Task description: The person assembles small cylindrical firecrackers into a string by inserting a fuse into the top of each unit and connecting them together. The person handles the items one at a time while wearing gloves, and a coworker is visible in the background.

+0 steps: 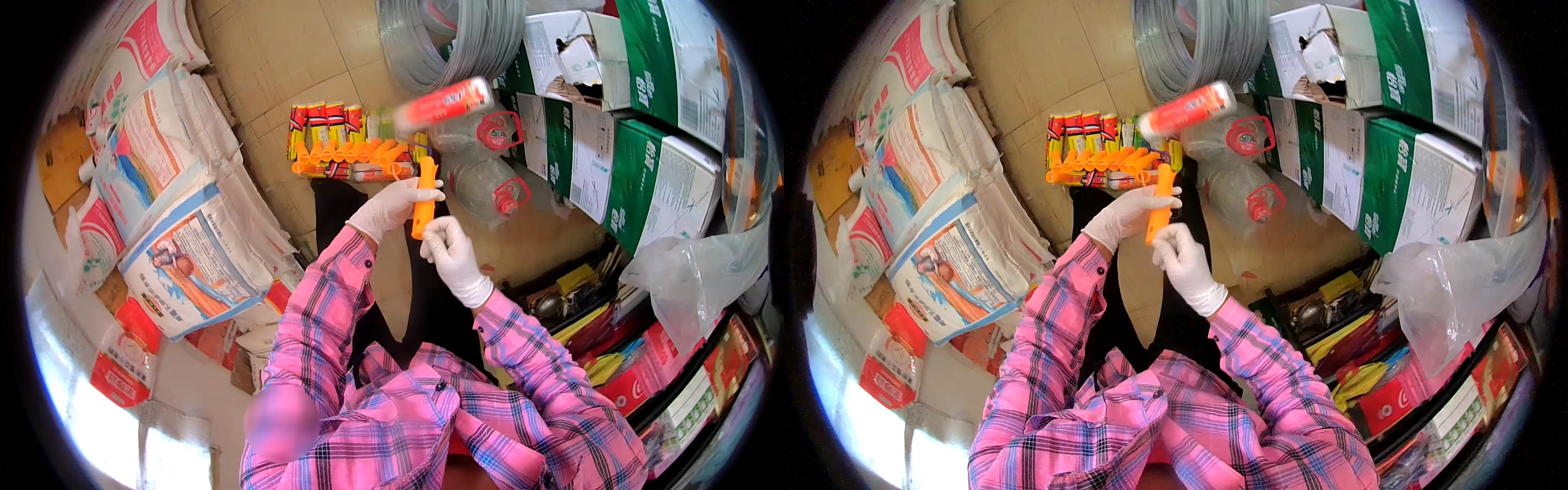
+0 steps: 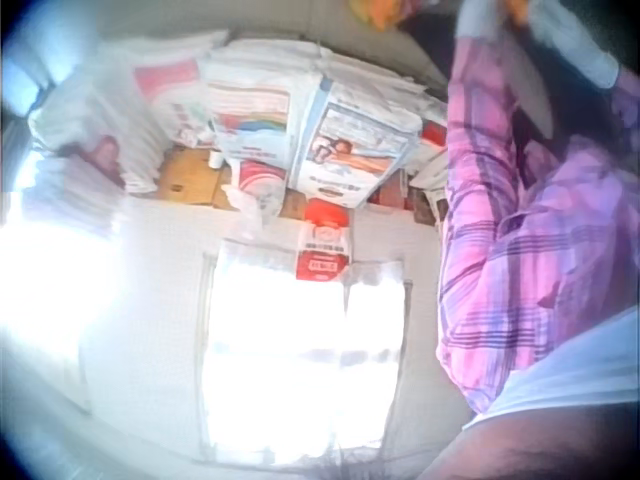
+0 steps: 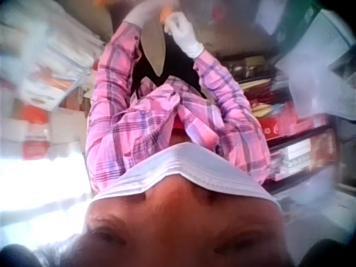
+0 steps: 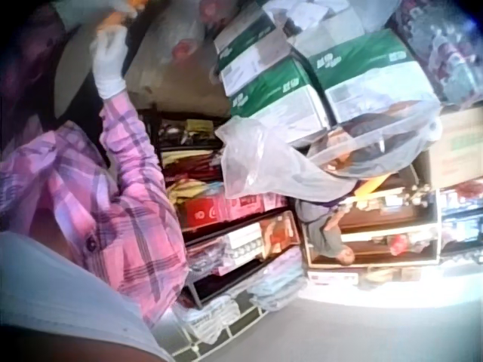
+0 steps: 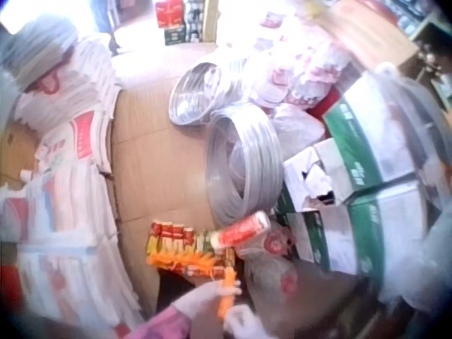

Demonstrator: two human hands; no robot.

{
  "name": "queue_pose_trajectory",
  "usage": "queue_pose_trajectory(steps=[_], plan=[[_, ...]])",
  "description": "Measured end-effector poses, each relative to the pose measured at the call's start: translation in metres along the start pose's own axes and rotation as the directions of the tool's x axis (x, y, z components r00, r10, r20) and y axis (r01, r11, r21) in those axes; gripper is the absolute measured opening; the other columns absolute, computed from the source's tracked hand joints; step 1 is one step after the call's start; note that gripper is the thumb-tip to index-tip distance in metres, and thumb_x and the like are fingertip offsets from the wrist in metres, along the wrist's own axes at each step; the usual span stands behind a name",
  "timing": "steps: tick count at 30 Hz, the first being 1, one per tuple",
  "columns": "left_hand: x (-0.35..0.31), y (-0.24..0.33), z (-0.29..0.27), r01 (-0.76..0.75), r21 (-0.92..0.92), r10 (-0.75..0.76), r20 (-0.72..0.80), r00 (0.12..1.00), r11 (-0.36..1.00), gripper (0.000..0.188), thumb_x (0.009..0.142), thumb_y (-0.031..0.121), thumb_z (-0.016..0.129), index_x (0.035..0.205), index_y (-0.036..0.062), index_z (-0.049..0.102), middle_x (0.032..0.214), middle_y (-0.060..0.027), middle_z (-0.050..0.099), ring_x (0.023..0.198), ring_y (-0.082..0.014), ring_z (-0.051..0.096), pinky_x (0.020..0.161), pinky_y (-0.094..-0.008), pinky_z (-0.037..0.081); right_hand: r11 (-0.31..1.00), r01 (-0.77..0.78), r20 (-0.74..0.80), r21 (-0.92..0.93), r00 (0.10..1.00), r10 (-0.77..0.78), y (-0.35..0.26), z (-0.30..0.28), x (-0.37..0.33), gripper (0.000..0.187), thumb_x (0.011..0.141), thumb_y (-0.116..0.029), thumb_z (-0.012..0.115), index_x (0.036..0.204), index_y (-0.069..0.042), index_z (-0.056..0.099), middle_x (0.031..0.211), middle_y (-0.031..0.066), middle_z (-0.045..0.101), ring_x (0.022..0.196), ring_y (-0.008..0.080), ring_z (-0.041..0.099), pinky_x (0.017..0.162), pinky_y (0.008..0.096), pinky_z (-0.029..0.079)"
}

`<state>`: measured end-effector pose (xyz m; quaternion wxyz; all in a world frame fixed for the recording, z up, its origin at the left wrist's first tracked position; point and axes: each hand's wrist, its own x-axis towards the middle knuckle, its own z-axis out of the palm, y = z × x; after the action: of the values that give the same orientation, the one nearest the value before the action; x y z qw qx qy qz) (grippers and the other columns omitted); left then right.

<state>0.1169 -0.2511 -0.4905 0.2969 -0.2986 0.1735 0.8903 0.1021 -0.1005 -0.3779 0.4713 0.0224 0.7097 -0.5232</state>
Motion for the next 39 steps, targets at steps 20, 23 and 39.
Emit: queue_pose_trajectory(steps=[20, 23, 39], plan=[[-0.002, 0.001, -0.048, -0.306, -0.508, 0.156, -0.317, 0.935, 0.805, 0.041, 0.095, 0.019, 0.055, 0.131, 0.0047, 0.041, 0.139, -0.0237, 0.042, 0.129, -0.0411, 0.042, 0.106, -0.0541, 0.038, 0.936, 0.330, -0.426, -0.122, 0.834, -0.349, 0.040, 0.014, 0.062, 0.006, 0.091, -0.006, 0.057, 0.096, -0.006, 0.061, 0.103, 0.0074, 0.057, 0.082, 0.0147, 0.060, 0.071, 0.0277, 0.051], [-0.001, -0.004, -0.047, -0.352, -0.502, 0.185, -0.353, 0.917, 0.790, 0.041, 0.095, 0.018, 0.055, 0.132, 0.0072, 0.040, 0.139, -0.0241, 0.042, 0.128, -0.0408, 0.043, 0.106, -0.0546, 0.038, 0.828, 0.226, -0.394, -0.514, 0.795, -0.462, 0.047, 0.011, 0.068, 0.009, 0.085, -0.009, 0.064, 0.093, -0.007, 0.061, 0.108, 0.0094, 0.054, 0.093, 0.0254, 0.059, 0.075, 0.0351, 0.052], [-0.011, -0.011, -0.052, -0.293, -0.295, 0.127, -0.474, 0.871, 0.909, 0.045, 0.092, 0.022, 0.061, 0.134, 0.0207, 0.045, 0.130, -0.0091, 0.054, 0.118, -0.0243, 0.053, 0.097, -0.0406, 0.043, 0.933, 0.199, -0.258, -0.300, 0.925, -0.280, 0.062, 0.015, 0.077, 0.010, 0.083, -0.002, 0.061, 0.091, 0.004, 0.063, 0.113, 0.0095, 0.059, 0.094, 0.0169, 0.059, 0.080, 0.0270, 0.048]])
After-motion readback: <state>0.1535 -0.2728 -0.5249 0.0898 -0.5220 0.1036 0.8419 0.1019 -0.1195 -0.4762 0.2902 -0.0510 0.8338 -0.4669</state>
